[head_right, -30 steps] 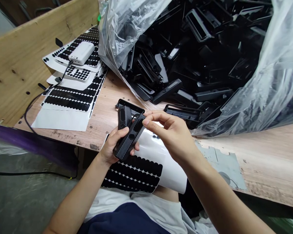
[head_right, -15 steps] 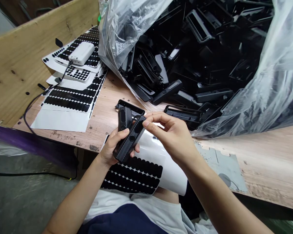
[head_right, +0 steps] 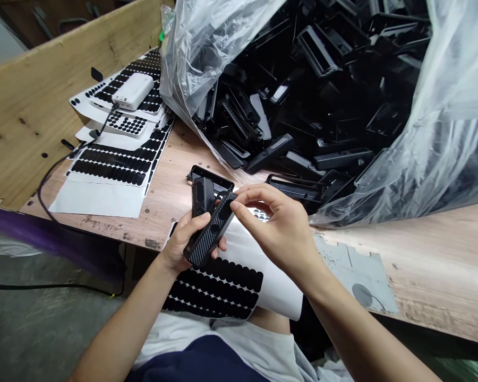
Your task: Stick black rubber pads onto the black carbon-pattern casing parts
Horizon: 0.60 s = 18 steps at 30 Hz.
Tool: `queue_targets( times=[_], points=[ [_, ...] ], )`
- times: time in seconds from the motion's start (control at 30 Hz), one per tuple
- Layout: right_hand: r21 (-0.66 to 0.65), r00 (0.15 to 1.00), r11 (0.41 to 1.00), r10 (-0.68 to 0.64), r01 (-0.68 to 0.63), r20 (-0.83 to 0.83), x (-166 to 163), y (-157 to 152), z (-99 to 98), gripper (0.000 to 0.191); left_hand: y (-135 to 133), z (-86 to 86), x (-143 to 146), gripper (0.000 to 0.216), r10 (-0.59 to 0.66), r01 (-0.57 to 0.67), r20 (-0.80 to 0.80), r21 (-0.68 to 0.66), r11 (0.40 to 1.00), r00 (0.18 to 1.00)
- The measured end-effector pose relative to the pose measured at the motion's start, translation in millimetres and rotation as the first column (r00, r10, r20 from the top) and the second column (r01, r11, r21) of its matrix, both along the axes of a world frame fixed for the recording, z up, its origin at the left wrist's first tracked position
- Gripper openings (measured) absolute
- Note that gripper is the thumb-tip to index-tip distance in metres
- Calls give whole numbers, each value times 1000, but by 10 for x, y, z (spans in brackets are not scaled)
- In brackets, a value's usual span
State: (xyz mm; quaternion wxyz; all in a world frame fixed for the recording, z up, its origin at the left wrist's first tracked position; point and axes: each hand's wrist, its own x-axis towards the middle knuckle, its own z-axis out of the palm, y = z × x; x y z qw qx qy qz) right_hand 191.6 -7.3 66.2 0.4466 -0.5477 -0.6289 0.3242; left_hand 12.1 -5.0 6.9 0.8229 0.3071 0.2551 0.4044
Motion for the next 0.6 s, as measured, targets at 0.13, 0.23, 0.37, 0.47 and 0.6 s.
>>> queue_targets(
  times=[0.13,0.23,0.37,0.47,0.6],
  points=[
    [85,995,996,9,-17,96,-1,-21,-15,8,-5,0,4,54,12,-13,-24,-4,1000,1000],
    [148,982,988,15,-43,186,-4,-30,-20,5,-11,-22,10,54,18,-18,-27,-2,1000,999],
    [327,900,945,-134,-10,415,-8,-40,-11,9,-16,-67,14,47,32,-31,-27,16,999,999],
    [289,882,957,-121,-17,454,34,-21,-11,29,-16,-87,12,45,31,-30,-29,31,999,999],
    [64,942,992,84,-111,325,119,106,-13,36,-21,-63,9,47,40,-38,-40,42,998,998]
  ],
)
